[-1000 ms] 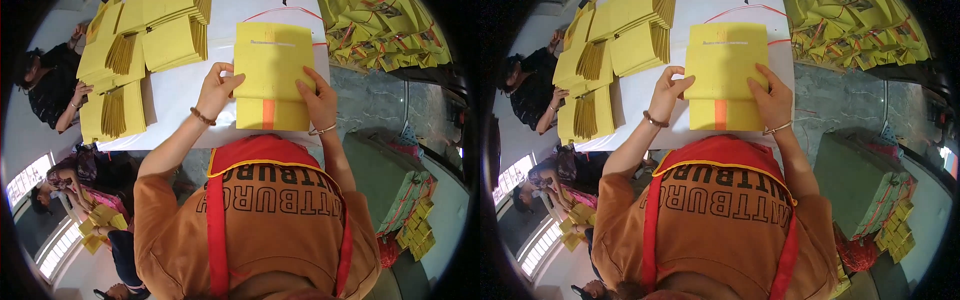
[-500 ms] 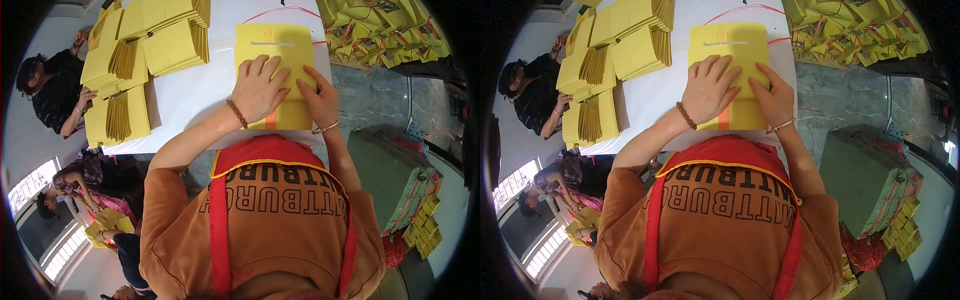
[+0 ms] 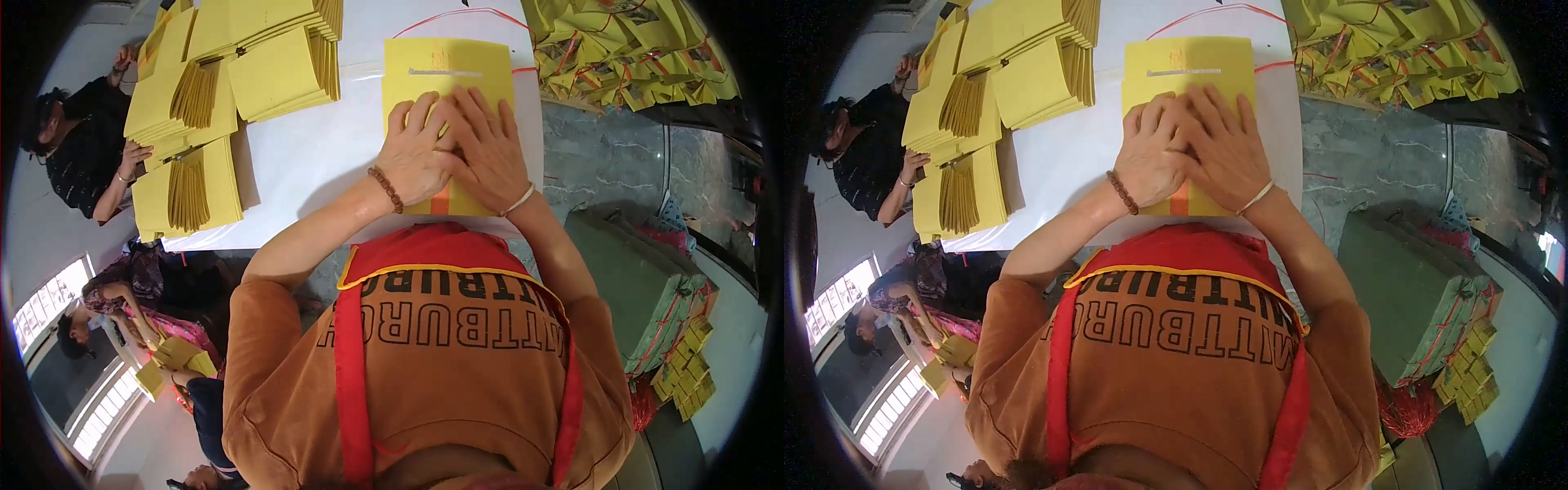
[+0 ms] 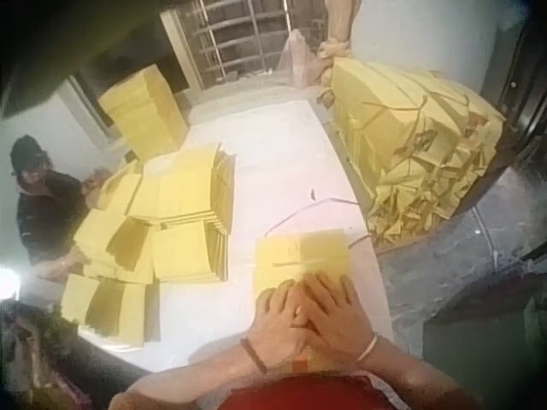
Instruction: Folding and stacking individual sheets of yellow paper into organized bundles.
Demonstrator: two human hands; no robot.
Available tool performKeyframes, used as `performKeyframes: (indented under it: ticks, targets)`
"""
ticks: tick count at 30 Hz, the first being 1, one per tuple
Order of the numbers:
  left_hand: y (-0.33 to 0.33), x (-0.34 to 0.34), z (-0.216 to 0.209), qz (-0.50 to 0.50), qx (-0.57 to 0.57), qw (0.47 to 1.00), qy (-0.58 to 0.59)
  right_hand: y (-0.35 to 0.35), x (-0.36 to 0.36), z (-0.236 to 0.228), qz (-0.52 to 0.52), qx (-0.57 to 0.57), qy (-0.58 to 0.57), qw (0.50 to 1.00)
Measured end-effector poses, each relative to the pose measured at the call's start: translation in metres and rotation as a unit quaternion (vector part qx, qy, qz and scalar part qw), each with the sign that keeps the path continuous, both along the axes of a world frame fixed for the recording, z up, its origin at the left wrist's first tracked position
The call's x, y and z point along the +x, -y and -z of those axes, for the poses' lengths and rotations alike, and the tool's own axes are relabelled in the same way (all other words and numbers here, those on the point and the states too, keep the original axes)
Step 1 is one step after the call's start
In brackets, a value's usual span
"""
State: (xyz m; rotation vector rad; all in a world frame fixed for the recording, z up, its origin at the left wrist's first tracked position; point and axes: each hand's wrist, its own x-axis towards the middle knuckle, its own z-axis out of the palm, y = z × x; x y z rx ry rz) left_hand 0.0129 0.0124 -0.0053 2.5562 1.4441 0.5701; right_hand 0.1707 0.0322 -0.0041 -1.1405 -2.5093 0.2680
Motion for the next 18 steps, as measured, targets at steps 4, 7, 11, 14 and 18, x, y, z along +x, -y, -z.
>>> performKeyframes:
  ticks: [4, 7, 11, 14, 18]
  targets:
    - [-0.002, -0.002, 0.0, -0.037, -0.03, 0.995, 0.087, 0.001, 0.0, 0.01, 0.02, -0.037, -0.04, 0.998]
    - [-0.012, -0.02, 0.016, -0.057, -0.204, 0.929, 0.304, -0.001, -0.003, 0.012, 0.038, -0.044, 0.0, 0.998]
    - [-0.004, -0.036, -0.004, -0.055, -0.224, 0.86, 0.455, 0.002, -0.004, 0.008, 0.038, -0.001, 0.072, 0.997]
    - [0.001, -0.045, -0.022, 0.013, -0.028, 0.995, 0.099, -0.001, -0.006, 0.008, 0.039, 0.01, 0.082, 0.996]
    - [0.003, -0.051, 0.008, -0.001, -0.054, 0.999, -0.003, -0.001, -0.01, 0.007, 0.04, 0.016, 0.092, 0.995]
